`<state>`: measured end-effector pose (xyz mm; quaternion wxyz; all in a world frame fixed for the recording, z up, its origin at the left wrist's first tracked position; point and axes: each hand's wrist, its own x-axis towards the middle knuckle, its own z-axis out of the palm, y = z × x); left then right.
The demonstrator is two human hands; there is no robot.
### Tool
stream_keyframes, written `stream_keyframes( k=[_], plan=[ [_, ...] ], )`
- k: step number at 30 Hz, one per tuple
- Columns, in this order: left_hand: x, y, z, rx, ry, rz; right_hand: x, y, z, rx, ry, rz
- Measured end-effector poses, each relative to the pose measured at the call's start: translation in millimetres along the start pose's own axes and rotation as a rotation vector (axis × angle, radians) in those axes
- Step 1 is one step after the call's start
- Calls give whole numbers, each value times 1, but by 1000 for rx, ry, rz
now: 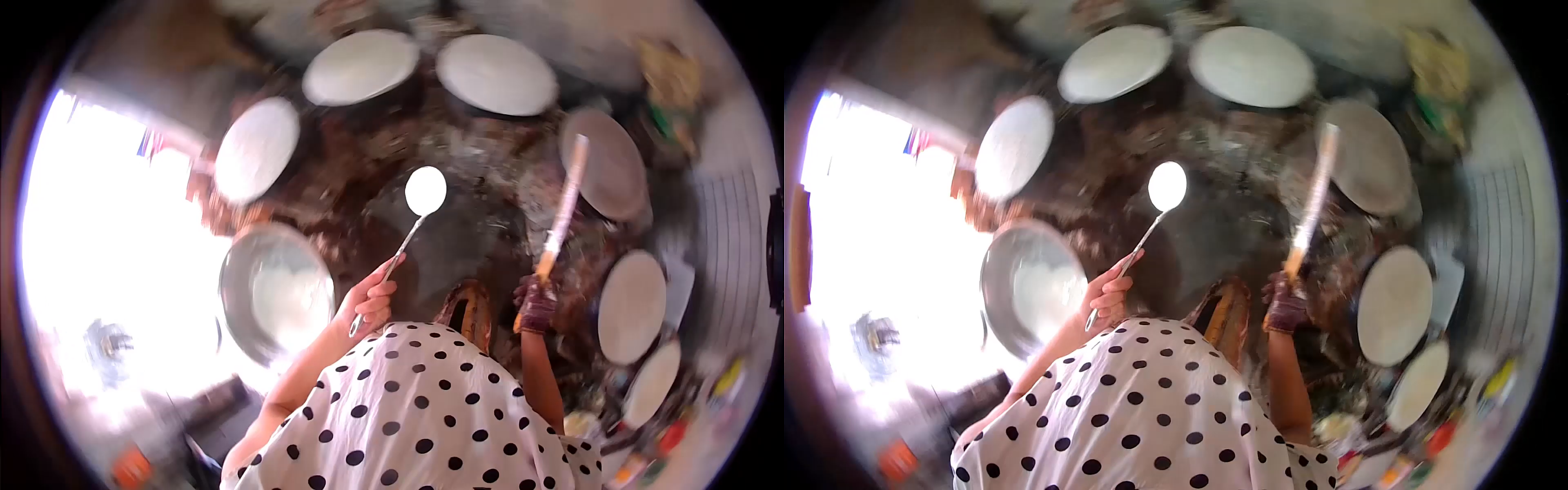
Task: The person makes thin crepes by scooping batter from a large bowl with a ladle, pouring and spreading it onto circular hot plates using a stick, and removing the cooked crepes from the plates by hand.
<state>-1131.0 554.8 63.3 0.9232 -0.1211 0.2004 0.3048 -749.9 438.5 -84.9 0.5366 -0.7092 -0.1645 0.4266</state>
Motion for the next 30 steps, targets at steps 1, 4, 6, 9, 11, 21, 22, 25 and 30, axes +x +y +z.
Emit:
stream_keyframes(
  k=[1, 4, 6, 9, 11, 21, 22, 25, 30],
  plan=[
    [-25, 2, -12, -31, -32, 46, -18, -30, 46, 78, -184, 74],
    [-138, 6, -74, 605, 298, 398, -71, -19, 144, -175, -413, -1],
    [-192, -5, -102, 744, 498, 511, -107, -9, 166, -507, -580, -111],
    [-160, -5, -154, 457, 702, 601, -92, -11, 203, -800, -873, -102],
    [-205, 63, -238, 164, 638, 584, -158, -19, 294, -884, -917, 212],
    [-232, 233, -367, -236, 866, 788, -132, 157, 588, -1387, -1309, -371],
    [-225, 239, -373, -297, 894, 807, -145, 161, 604, -1391, -1343, -381],
    [-210, 259, -381, -381, 961, 856, -174, 176, 637, -1406, -1531, -631],
    [-224, 197, -378, 310, 1182, 781, -195, 99, 557, -1555, -1512, -775]
  ],
)
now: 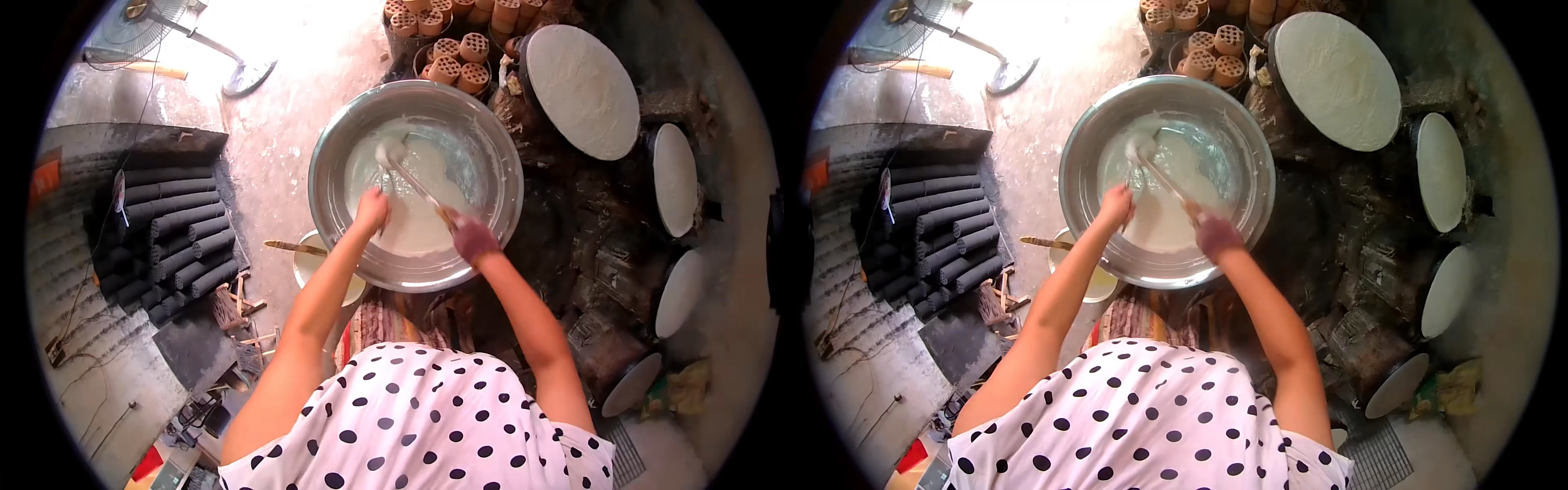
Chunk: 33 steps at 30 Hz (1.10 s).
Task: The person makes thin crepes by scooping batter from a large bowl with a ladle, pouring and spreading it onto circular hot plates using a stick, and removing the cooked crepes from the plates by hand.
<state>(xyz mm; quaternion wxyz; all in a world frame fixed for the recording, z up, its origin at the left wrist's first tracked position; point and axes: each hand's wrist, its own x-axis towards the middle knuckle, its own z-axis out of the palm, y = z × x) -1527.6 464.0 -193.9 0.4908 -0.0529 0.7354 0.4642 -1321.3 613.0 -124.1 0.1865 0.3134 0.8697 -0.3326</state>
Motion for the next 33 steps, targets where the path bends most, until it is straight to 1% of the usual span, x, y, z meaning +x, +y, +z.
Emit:
stream_keyframes(
  k=[1, 3, 4, 5, 6, 7, 9, 10, 11, 12, 14, 15, 17, 18, 19, 20, 21, 23, 25, 28, 29, 30, 31, 33],
  plan=[
    [-32, -1, -10, 149, -86, 45, -33, 19, 13, -35, 90, -137],
    [-78, 22, -22, 324, -222, -58, -81, 52, 29, 43, 228, -272],
    [-78, 21, -21, 319, -221, -64, -97, 62, 33, 158, 272, -266],
    [-71, 23, -20, 389, -194, -28, -99, 75, 39, 156, 271, -267],
    [-60, 25, -18, 460, -167, 11, -97, 87, 46, 360, 140, 21],
    [-37, 21, -18, 619, -98, 129, -91, 88, 46, 466, 66, 163],
    [29, -5, -24, 951, 232, 691, -64, 76, 32, 663, -20, 431],
    [34, 16, -18, 929, 242, 535, -42, 64, 23, 763, -48, 550],
    [36, 36, -9, 908, 251, 374, -21, 58, 23, 938, -94, 578],
    [53, 32, -3, 919, 250, 361, 0, 48, 26, 1116, -143, 602],
    [83, 16, 7, 908, 387, 322, 29, 17, 24, 1254, -120, 478],
    [82, 15, 13, 921, 385, 317, 40, 4, 24, 1261, -129, 479],
    [79, 17, 23, 178, 86, 46, 48, -6, 31, 1293, -145, 481],
    [69, 16, 20, 183, 84, 50, 44, -1, 41, 1298, -141, 480],
    [56, 11, 11, -17, -52, -7, 39, 7, 58, 1132, -181, 448],
    [41, 6, 2, -216, -193, -62, 25, 17, 75, 915, -178, 354],
    [17, 0, -4, -234, -205, -68, 12, 26, 93, 694, -159, 270],
    [-49, -9, -17, -272, -257, -63, -49, 32, 106, 236, 131, -90],
    [-127, -9, -35, -316, -306, -37, -107, 23, 99, 110, 341, -317],
    [-210, 6, -68, -374, -351, 44, -164, -13, 48, 307, 336, -352],
    [-232, 20, -78, -373, -355, 81, -173, -19, 40, 511, 265, -273],
    [-258, 37, -88, -383, -408, 152, -188, -38, 11, 657, 162, -170],
    [-284, 53, -96, -392, -459, 224, -189, -39, 6, 593, 324, -311],
    [-325, 88, -108, -373, -455, 341, -198, -54, -32, 682, 345, -343]
  ],
)
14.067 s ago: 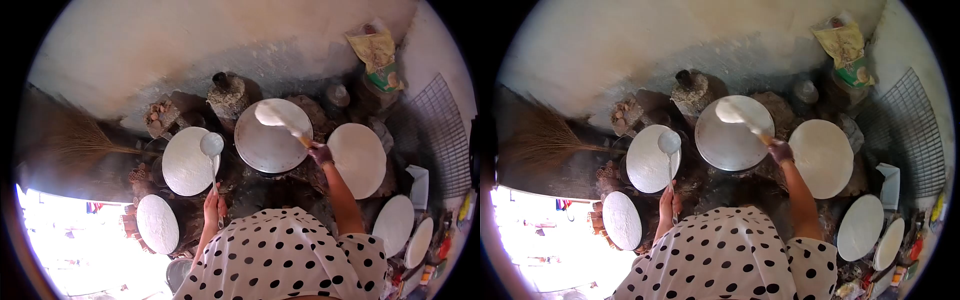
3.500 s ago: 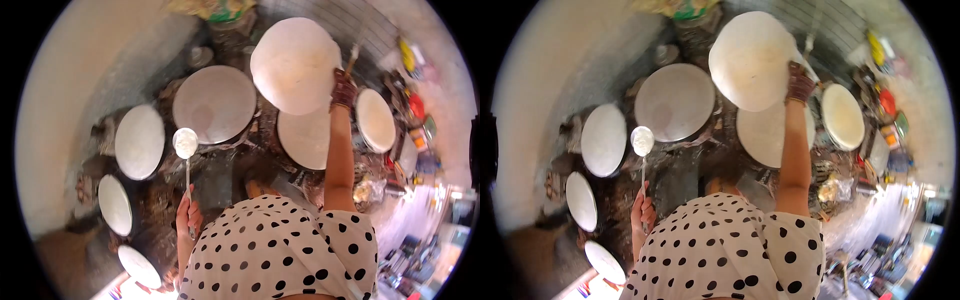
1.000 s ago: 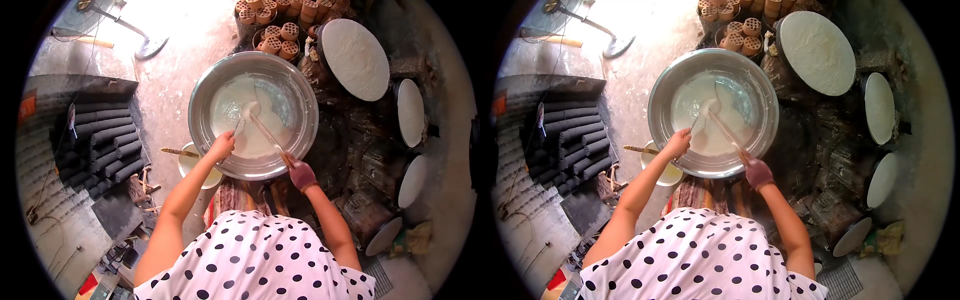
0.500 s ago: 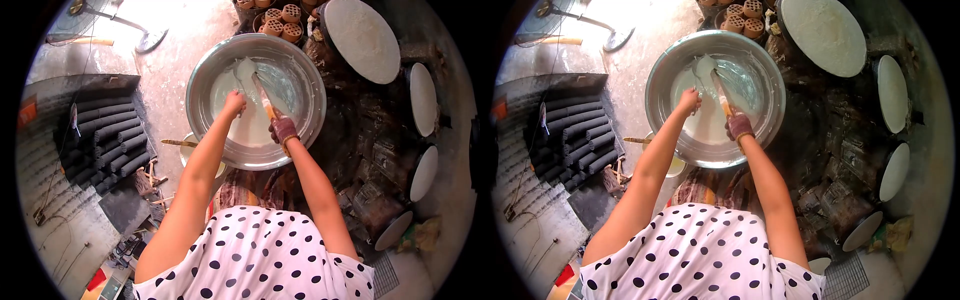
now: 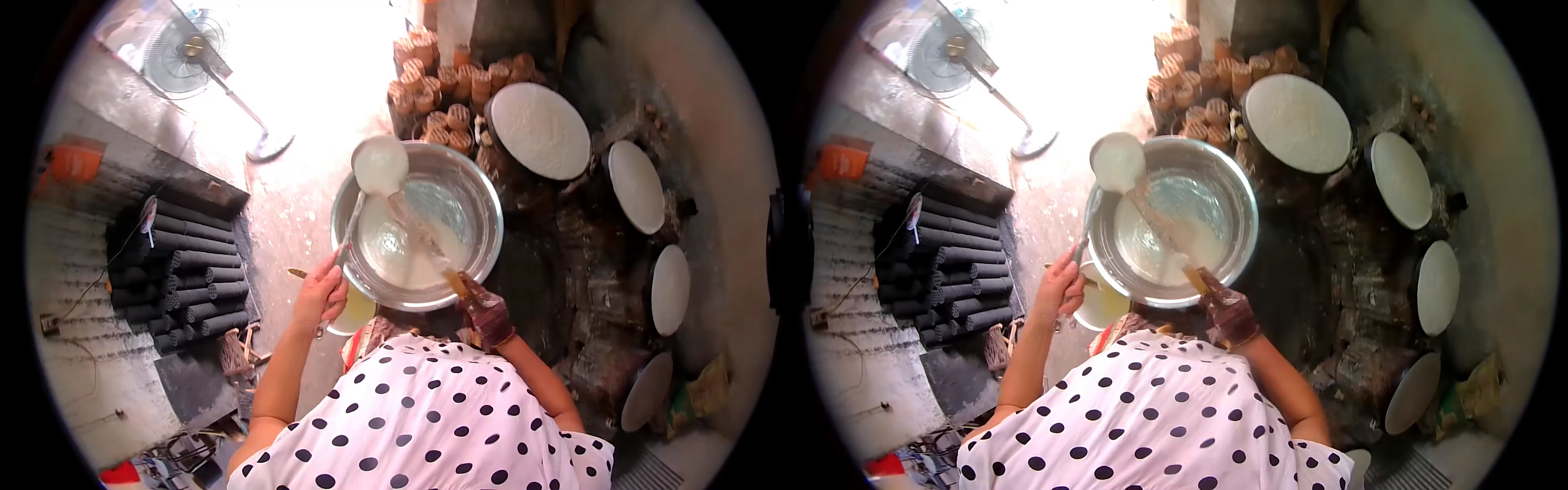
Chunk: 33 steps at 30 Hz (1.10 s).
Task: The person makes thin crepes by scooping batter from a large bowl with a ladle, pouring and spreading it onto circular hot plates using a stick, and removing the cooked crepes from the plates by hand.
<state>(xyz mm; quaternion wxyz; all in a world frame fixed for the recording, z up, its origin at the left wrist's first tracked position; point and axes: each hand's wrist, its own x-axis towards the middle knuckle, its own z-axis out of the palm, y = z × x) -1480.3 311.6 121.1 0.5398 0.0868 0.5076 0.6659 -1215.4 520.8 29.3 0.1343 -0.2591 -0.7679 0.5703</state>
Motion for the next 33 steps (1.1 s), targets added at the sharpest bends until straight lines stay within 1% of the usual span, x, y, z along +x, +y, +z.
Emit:
stream_keyframes(
  k=[1, 2, 3, 5, 6, 7, 9, 11, 12, 13, 15, 16, 17, 18, 19, 20, 21, 22, 23, 24, 25, 26, 27, 28, 29, 30, 31, 32, 33],
  plan=[
    [-10, 22, 10, 33, -19, 62, 7, -34, -15, 137, -67, 173],
    [-20, 42, 22, 88, 1, 135, 13, -42, -19, 250, -11, 80],
    [-27, 60, 33, 142, 21, 206, 20, -58, -27, 343, 21, 142],
    [-37, 92, 48, 206, 24, 363, 29, -92, -42, 377, 68, -40],
    [-36, 102, 50, 228, 39, 402, 34, -103, -46, 373, 69, -62],
    [-37, 110, 51, 249, 56, 436, 37, -112, -50, 366, 129, -129],
    [-31, 109, 41, 246, 35, 445, 42, -115, -57, 362, 195, -199],
    [-12, 95, 24, 230, 6, 273, 42, -97, -67, 196, 40, -200],
    [3, 80, 14, 199, -25, 176, 35, -87, -65, 586, -43, 98],
    [16, 65, 13, 109, -59, 54, 32, -71, -63, 600, -28, 125],
    [53, 24, -6, -116, -171, -152, 30, -41, -65, 441, 46, 387],
    [57, 13, -5, -115, -178, -180, 22, -41, -65, 350, 77, 389],
    [60, 4, -2, -183, -176, -234, 13, -36, -67, 356, 97, 404],
    [62, -3, 2, -250, -174, -283, 3, -30, -70, 289, 117, 374],
    [57, -5, 9, -245, -185, -296, -7, -26, -73, 220, 132, 342],
    [45, -6, 17, -171, -154, -202, -17, -28, -80, -90, 187, -9],
    [40, -7, 23, -97, -123, -105, -21, -21, -84, -92, 195, -2],
    [46, -14, 20, -32, -72, -97, -23, -7, -85, -201, 253, -220],
    [60, -26, 13, -33, -72, -110, -29, 6, -83, -309, 305, -433],
    [81, -37, 5, 0, -72, -189, -34, 19, -73, 235, 195, 161],
    [99, -43, 0, 38, -76, -267, -34, 18, -66, 244, 204, 177],
    [113, -44, 4, -99, -127, -382, -28, 14, -62, 356, 158, 406],
    [118, -47, 7, -94, -135, -400, -26, 13, -63, 465, 110, 632],
    [122, -49, 11, -138, -158, -427, -26, 27, -62, 449, 101, 624],
    [121, -45, 22, -185, -178, -446, -29, 24, -67, 447, 107, 627],
    [107, -41, 27, -152, -136, -399, -33, 20, -72, 431, 131, 622],
    [87, -27, 37, -155, -135, -398, -37, 9, -76, 415, 153, 616],
    [66, -12, 43, -86, -127, -314, -46, -15, -84, 436, 206, 611],
    [49, 2, 49, -19, -116, -227, -52, -20, -89, 434, 201, 611]
  ],
)
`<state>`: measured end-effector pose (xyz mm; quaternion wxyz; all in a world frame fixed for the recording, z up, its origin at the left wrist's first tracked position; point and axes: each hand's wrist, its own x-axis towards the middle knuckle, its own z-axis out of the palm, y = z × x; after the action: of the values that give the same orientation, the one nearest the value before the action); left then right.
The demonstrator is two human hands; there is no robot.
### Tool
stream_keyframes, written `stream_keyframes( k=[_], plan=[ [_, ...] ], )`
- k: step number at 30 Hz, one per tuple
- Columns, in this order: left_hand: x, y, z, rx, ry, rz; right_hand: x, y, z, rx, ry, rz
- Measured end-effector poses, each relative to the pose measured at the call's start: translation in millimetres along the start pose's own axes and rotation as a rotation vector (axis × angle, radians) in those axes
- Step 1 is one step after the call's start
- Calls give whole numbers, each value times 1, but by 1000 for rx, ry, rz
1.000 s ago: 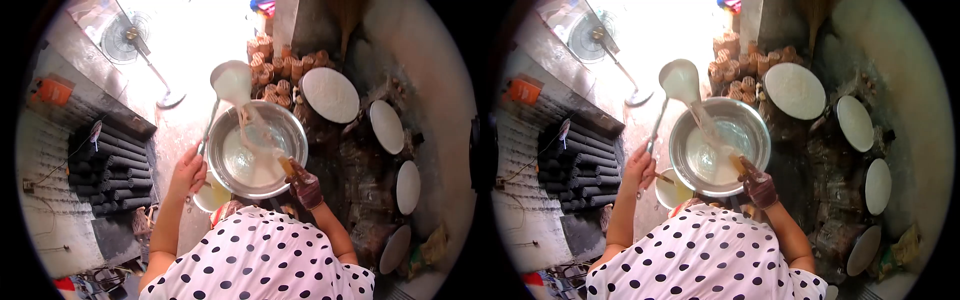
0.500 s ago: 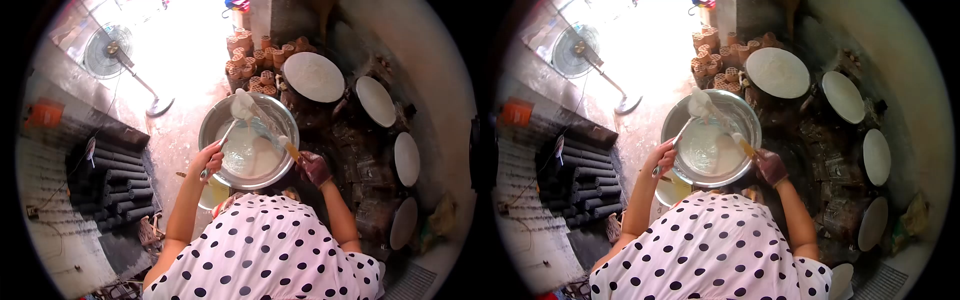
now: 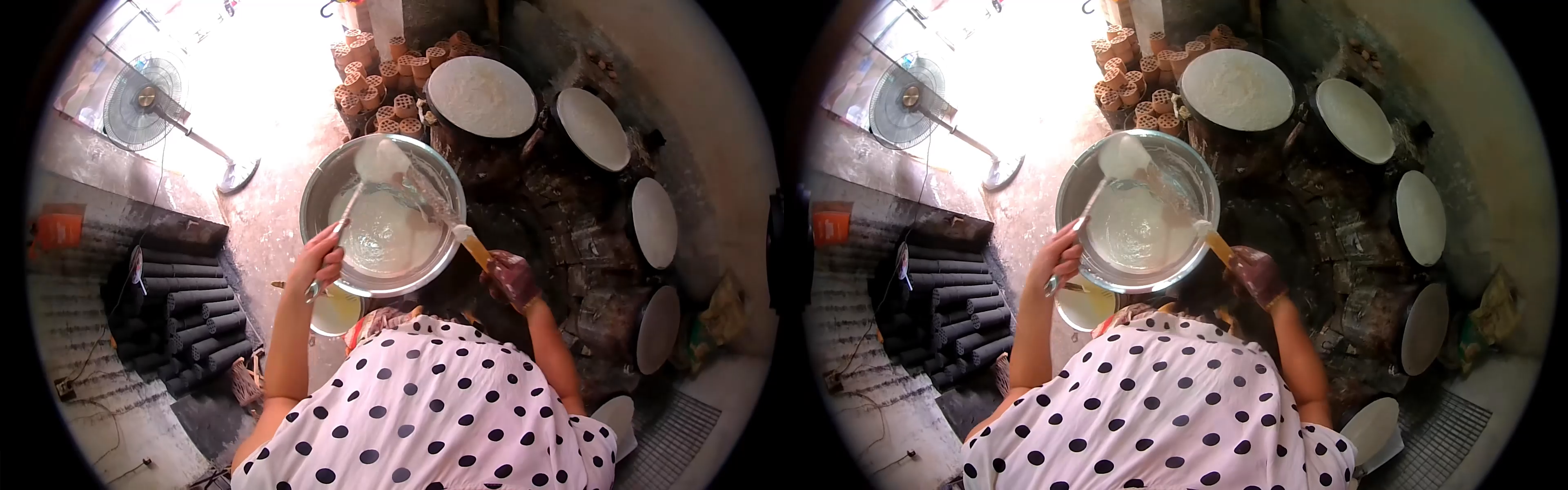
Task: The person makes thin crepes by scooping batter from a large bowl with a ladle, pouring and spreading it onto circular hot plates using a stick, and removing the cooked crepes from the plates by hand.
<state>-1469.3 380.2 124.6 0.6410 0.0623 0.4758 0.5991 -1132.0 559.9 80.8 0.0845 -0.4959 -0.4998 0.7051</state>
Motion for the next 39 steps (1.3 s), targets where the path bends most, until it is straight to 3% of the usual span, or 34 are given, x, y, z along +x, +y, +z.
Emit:
stream_keyframes(
  k=[2, 4, 6, 10, 11, 14, 16, 17, 19, 20, 22, 23, 24, 26, 28, 30, 32, 33, 34, 36, 38, 39],
  plan=[
    [-30, 19, 13, 32, 1, 86, -9, -7, -12, -109, -97, -326],
    [-38, 28, 8, 72, 3, 174, -14, -15, -7, 23, -121, -263],
    [-19, 29, -17, 152, 68, 116, -7, -22, 4, 69, -199, -156],
    [40, 17, -65, -117, -37, -129, 52, -6, 28, -24, -246, -8],
    [51, 12, -71, -265, -63, -164, 62, -3, 33, -38, -226, 21],
    [48, 14, -77, -308, -113, -172, 69, -3, 31, -52, -179, 0],
    [23, 27, -63, -242, -74, -102, 62, -6, 22, -252, -109, -272],
    [1, 39, -48, -173, -32, -30, 57, -8, 18, -260, -117, -269],
    [-31, 62, -30, -63, 12, 70, 46, -15, 13, -493, -70, -704],
    [-44, 70, -25, -13, 49, 100, 45, -19, 13, -496, -80, -709],
    [-64, 77, -14, 65, 28, 198, 41, -27, 14, -780, 115, -1295],
    [-67, 73, -15, 64, 30, 202, 16, -37, 19, -229, -99, -518],
    [-68, 68, -15, 50, 53, 215, 14, -39, 21, -230, -102, -519],
    [-57, 55, -20, 36, 75, 228, 11, -40, 22, -85, -141, -285],
    [-25, 25, -40, -95, 59, 77, 29, -22, 26, -171, -92, -319],
    [15, 0, -58, -402, -123, -133, 49, 11, 25, -249, -15, -343],
    [27, -6, -29, -469, -145, -227, 55, 28, 22, -777, 324, -972],
    [32, -15, -15, -495, -165, -242, 35, 29, 14, -1024, 436, -967],
    [40, -22, -1, -522, -185, -257, 16, 25, 7, -1023, 474, -942],
    [65, -32, 30, -645, -335, -359, -14, 29, -2, -1296, 574, -742],
    [91, -39, 59, -738, -397, -532, -33, 83, -22, -1201, 620, -597],
    [94, -40, 85, -519, -347, -474, -45, 102, -31, -1126, 702, -568]
  ],
)
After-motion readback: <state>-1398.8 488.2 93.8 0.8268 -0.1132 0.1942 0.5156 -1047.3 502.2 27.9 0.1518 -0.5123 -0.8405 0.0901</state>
